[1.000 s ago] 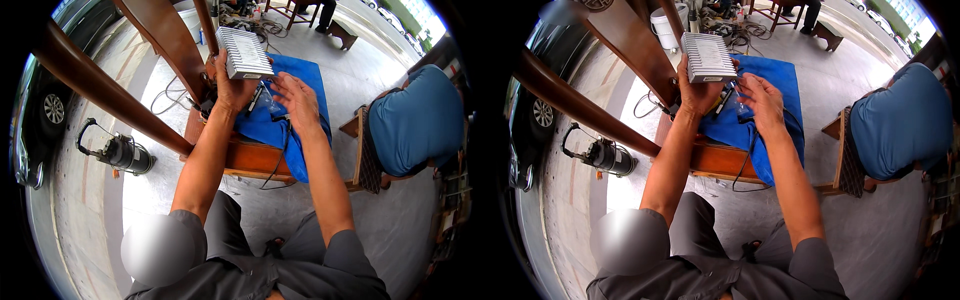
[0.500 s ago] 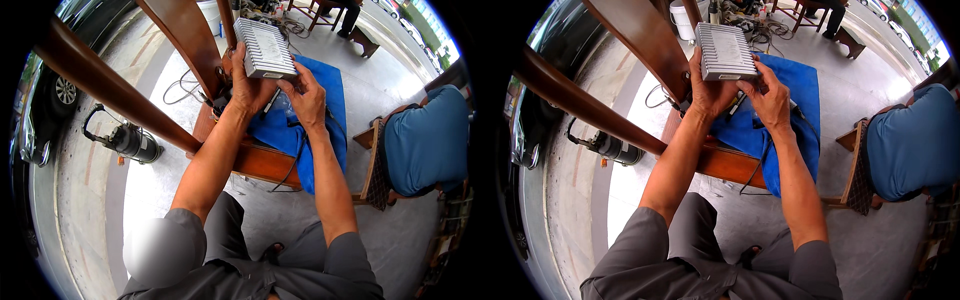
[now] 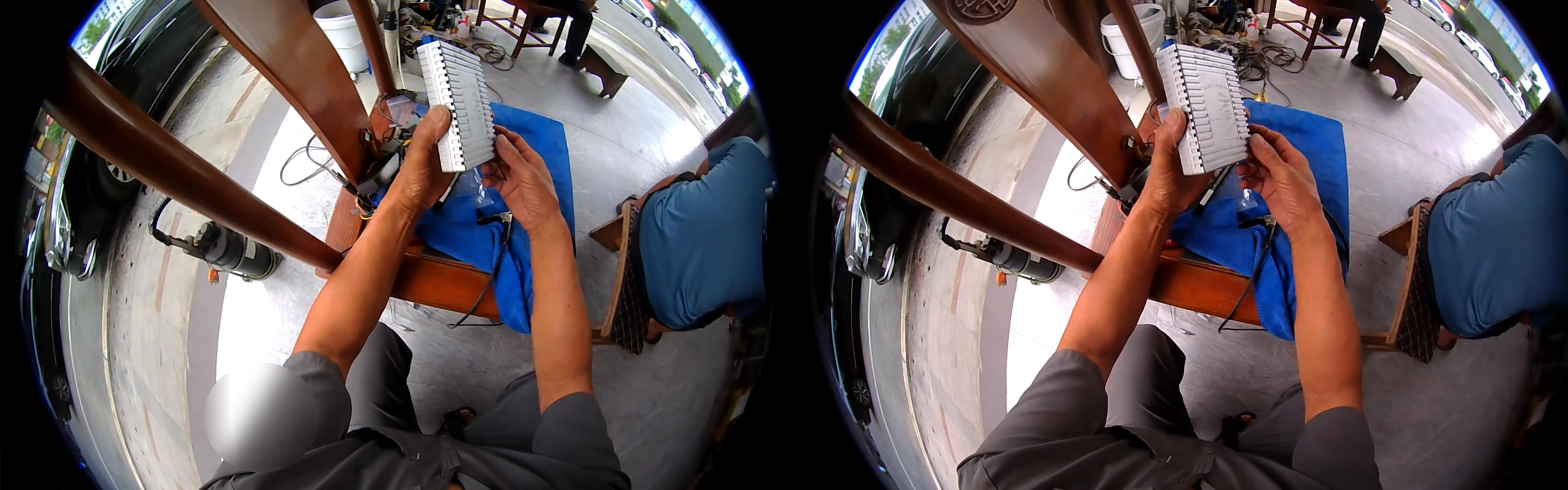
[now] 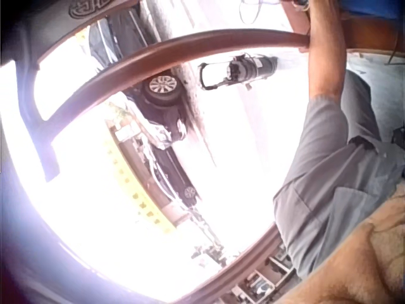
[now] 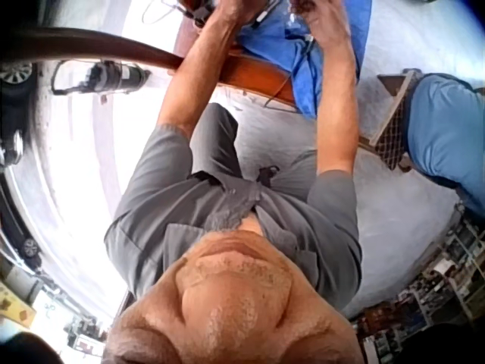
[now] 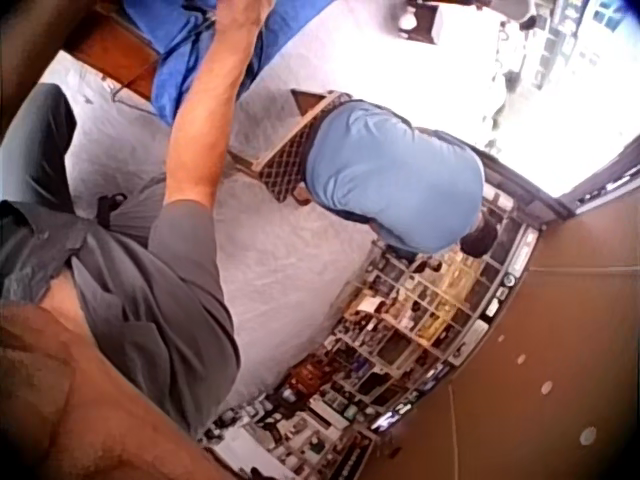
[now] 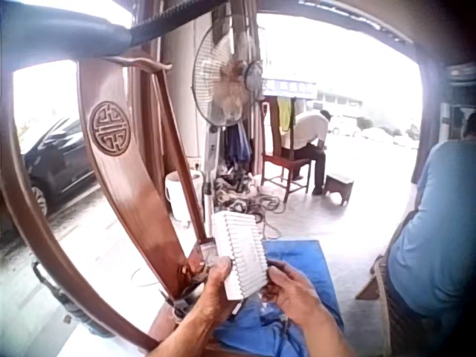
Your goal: The person sits on the floor and uses a screwdriver to unscrew a silver electronic device. They then use a soldering iron to work on wires and components, occasionally picking up and inspecting small parts. The person also handles a vacuum cleaner briefly before returning to the electronics repair.
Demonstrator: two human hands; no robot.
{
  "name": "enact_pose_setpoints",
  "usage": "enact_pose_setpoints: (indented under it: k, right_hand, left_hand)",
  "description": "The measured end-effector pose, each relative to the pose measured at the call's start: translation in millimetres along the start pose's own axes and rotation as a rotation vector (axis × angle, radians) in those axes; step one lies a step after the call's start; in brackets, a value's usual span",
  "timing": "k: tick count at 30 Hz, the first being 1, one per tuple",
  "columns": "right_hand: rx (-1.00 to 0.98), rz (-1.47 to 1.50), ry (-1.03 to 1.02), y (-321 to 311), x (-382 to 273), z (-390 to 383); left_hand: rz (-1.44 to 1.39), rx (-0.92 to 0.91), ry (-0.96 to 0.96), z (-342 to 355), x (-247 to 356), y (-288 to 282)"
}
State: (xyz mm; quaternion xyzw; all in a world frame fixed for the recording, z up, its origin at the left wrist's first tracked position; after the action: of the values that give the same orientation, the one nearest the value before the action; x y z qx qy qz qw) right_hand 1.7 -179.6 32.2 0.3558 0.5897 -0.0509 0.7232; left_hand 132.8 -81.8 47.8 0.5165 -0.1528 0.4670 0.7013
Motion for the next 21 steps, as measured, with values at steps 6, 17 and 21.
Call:
enact_pose_setpoints:
  k: [6, 17, 21]
  right_hand:
    - [0.021, 0.102, 0.027, -14, 8, 7]
    - [0.222, -0.15, -0.074, -26, 2, 11]
    - [0.362, -0.182, -0.189, -34, -8, 7]
  left_hand:
    - [0.053, -0.07, -0.022, 2, -13, -1]
    - [0.282, -0.059, -0.073, -1, -12, 10]
    - [0.338, -0.022, -0.012, 0, -13, 10]
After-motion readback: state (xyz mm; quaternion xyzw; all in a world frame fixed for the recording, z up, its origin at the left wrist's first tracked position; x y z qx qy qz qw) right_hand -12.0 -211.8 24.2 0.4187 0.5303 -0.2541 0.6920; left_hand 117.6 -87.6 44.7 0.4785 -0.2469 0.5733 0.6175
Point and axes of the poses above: each hand's wrist, its own z-axis towards the middle knuckle, its own y-axis out of the palm, x = y × z, the point moved 3 cm from there along z, towards the middle knuckle, and after that the axes turned 5 degrees about -x, right-handed, at the moved point
